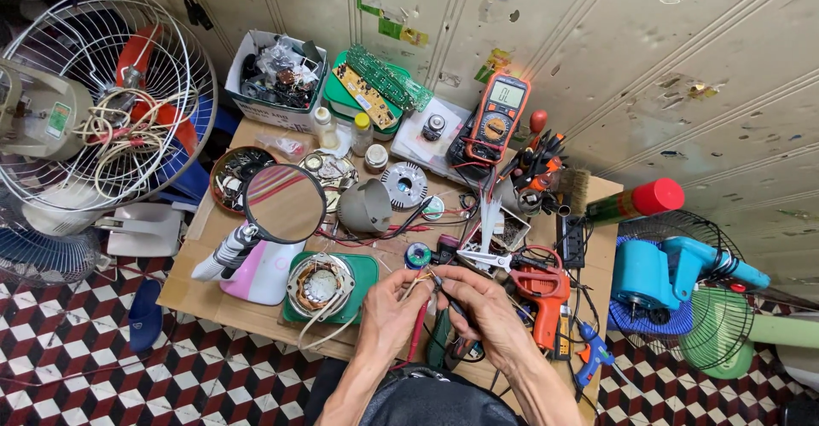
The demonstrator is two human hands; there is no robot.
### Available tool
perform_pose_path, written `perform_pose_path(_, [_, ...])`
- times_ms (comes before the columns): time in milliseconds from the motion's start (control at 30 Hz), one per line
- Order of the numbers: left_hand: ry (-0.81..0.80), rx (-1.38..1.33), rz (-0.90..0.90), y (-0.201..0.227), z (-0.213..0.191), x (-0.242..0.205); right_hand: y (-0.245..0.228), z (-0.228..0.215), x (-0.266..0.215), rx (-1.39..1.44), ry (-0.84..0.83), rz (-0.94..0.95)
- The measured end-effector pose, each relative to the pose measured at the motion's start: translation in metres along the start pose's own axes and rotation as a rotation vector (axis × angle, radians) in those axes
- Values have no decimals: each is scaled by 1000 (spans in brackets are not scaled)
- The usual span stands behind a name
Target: The person sits at a cluttered workbench testing and repairing electric fan motors. They use a multimeter on fan components, strip and handle wires, wind a cord around a fan motor part, sort small parts into a plastic bag, and briefly reach into a blue cabinet before returning to the bench.
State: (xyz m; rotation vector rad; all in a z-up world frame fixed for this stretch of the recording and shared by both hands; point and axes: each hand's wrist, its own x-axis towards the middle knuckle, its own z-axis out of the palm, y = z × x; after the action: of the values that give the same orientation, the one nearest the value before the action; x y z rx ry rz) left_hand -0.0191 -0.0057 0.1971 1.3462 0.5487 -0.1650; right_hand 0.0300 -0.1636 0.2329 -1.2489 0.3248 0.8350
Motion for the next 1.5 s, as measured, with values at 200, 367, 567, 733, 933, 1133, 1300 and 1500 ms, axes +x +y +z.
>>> perform_pose_path(200, [61, -24, 27, -16, -3, 11, 11, 4, -1, 20, 96, -20])
perform_pose_path(367, [62, -150, -38, -7, -1, 11, 38, 4, 6, -118, 32, -13])
perform_pose_path(567, [20, -176, -68, -7, 2, 11, 42, -5, 12, -86, 58, -25])
perform_pose_path(733, [79, -153, 45, -9, 1, 13, 42, -14, 11, -101, 100, -93])
perform_pose_path(933, [76, -186, 12, -9, 2, 12, 30, -11, 6, -58, 104, -153])
perform_pose_path(1133, [60, -196, 11, -11, 2, 13, 27, -12, 6, -246, 106, -107])
perform_pose_path(1300, [86, -149, 0, -14, 3, 14, 29, -15, 8, -234, 99, -131])
perform_pose_path(1500, [100, -153, 11, -11, 4, 11, 34, -16, 11, -227, 104, -111])
